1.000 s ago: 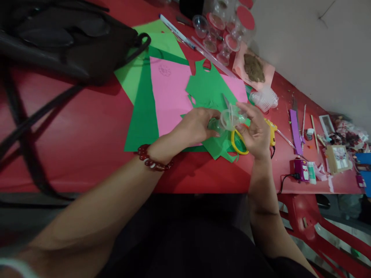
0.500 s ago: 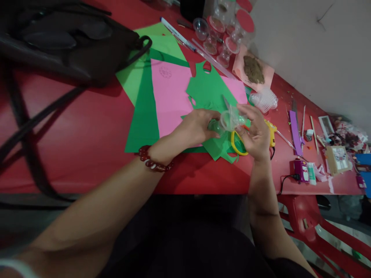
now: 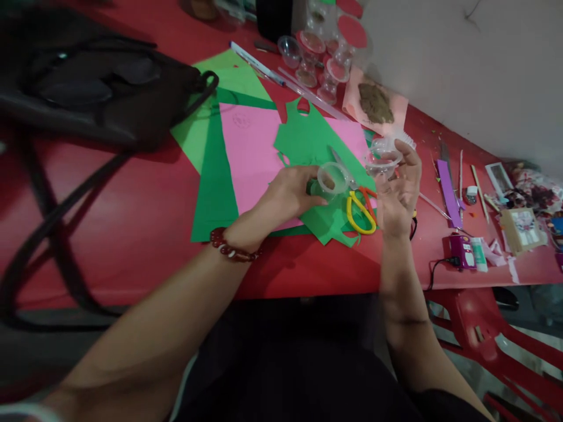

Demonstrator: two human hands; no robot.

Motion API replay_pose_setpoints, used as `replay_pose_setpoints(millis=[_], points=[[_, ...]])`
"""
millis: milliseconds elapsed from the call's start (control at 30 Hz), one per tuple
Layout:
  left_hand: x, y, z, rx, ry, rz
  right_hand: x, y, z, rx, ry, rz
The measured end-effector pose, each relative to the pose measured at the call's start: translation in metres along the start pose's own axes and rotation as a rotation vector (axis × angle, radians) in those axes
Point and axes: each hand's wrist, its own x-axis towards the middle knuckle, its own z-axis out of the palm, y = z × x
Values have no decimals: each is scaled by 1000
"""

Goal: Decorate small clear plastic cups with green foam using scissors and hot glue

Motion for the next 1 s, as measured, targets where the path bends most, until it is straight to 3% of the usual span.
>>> replay_pose_setpoints(millis=[467, 767, 867, 1000], points=[[3, -9, 1, 73, 32, 59, 0, 12, 7, 226, 107, 166], [0, -1, -4, -50, 155, -108, -3, 18, 14, 320, 147, 210], [-3, 2, -5, -177, 138, -61, -3, 26, 14, 226, 186, 215], [-5, 4, -7, -335, 119, -4, 0, 43, 11, -87, 195, 228]])
